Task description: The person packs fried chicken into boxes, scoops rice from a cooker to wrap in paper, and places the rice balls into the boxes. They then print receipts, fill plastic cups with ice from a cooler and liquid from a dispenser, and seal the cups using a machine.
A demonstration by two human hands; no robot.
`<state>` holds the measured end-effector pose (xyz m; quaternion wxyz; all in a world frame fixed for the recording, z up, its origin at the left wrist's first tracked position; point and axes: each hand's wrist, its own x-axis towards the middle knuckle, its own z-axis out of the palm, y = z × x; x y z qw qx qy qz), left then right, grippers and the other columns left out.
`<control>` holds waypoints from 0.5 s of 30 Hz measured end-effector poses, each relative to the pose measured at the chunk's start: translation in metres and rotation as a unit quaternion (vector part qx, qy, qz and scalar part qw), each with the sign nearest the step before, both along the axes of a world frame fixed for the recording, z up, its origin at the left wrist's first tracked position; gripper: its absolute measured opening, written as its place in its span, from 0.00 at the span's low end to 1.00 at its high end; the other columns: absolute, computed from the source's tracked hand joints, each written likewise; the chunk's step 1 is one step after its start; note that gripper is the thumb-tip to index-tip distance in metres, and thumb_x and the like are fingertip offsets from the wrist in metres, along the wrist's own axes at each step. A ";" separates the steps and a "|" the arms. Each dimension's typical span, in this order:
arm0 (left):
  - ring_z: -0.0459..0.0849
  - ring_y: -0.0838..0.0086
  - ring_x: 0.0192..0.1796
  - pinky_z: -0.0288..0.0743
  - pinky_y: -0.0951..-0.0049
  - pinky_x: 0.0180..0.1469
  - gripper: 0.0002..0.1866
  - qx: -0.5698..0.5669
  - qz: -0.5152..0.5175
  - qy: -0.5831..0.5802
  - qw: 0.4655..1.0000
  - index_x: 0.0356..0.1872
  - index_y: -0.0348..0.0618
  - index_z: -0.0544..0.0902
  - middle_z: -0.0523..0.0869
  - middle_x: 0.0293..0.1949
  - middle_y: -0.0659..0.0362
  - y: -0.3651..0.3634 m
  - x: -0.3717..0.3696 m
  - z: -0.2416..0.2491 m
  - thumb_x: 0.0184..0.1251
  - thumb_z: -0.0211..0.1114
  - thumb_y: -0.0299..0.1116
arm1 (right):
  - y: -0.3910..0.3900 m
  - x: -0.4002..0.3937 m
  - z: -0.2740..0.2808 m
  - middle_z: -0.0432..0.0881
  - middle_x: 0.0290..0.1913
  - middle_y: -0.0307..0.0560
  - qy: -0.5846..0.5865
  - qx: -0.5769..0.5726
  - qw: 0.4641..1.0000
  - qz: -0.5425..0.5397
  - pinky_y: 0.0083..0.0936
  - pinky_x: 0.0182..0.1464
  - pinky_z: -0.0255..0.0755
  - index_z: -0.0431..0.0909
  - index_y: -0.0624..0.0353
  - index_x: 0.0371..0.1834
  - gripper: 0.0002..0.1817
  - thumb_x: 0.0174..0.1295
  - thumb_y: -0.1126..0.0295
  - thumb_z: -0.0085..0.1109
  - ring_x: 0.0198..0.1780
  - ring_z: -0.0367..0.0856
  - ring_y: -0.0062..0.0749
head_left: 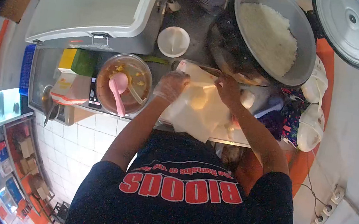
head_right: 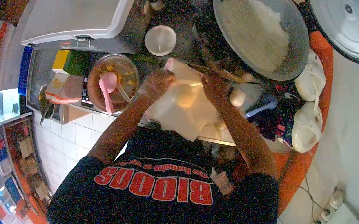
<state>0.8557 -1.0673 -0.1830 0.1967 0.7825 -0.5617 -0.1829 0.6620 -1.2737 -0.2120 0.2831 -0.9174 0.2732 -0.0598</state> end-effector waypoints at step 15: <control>0.85 0.57 0.51 0.79 0.52 0.55 0.13 -0.018 0.076 -0.280 0.957 0.47 0.47 0.86 0.86 0.52 0.53 0.050 -0.054 -0.035 0.70 0.63 0.41 | 0.105 -0.052 0.016 0.47 0.88 0.39 0.193 -0.118 0.956 0.188 0.72 0.77 0.35 0.54 0.45 0.85 0.48 0.55 0.73 0.56 0.86 0.46 0.44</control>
